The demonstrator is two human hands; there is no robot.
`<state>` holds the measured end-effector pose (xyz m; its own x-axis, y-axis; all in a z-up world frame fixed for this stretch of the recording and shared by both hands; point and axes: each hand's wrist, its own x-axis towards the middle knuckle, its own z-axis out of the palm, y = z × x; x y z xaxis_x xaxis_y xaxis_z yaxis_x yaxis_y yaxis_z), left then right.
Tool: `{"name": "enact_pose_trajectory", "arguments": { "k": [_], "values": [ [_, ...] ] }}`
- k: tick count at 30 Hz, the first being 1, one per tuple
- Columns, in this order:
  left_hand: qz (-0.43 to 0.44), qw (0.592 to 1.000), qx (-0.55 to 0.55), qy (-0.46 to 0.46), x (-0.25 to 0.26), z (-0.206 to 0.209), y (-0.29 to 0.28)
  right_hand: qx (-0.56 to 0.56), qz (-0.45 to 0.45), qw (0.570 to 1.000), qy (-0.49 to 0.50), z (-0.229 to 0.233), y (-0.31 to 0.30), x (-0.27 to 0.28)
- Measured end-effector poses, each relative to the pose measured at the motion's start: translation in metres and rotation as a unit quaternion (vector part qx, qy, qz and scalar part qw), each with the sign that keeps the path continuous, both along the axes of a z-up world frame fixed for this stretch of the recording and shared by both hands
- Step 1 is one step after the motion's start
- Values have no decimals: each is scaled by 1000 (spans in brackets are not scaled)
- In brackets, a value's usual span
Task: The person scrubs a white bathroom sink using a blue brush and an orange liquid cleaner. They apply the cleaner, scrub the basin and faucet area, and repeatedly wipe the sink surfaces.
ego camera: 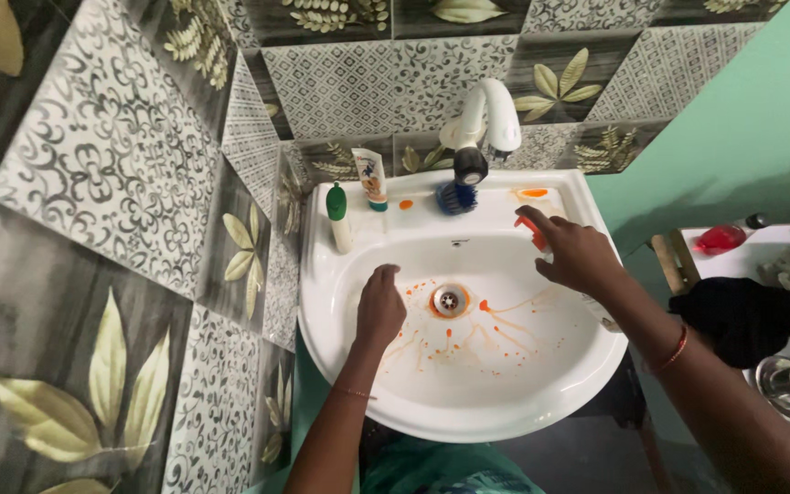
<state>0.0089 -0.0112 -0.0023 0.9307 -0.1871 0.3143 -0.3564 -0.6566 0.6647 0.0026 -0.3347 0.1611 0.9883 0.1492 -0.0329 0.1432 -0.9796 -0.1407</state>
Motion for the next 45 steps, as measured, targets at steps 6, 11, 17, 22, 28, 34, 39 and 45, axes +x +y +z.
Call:
{"name": "enact_pose_trajectory", "arguments": {
  "k": [6, 11, 17, 22, 28, 34, 39, 45],
  "values": [
    [-81, 972, 187, -118, 30, -1, -15, 13, 5, 1000, -13, 3, -14, -16],
    [-107, 942, 308, -76, 46, -1, -3, 26, -29, 998, 41, 2, -17, -25],
    [-86, 949, 296, -68, 53, -10, 0, 29, -16, 999, 15, 0, -16, -35],
    [-90, 951, 292, -45, 55, -13, 0, 48, -35, 998, 30, 0, -6, -42],
    [-105, 957, 267, -38, 57, -13, 5, 104, 3, 994, -40, 3, 13, -55],
    [-112, 965, 235, -43, 55, -10, 9, 147, 41, 988, -2, 2, 41, -52],
    [-96, 983, 130, -82, 42, -1, 22, 133, 98, 986, 9, 3, 72, -44],
    [-22, 997, 51, -60, 17, 1, 39, 148, 109, 982, 45, 4, 110, -33]
  ]
}}
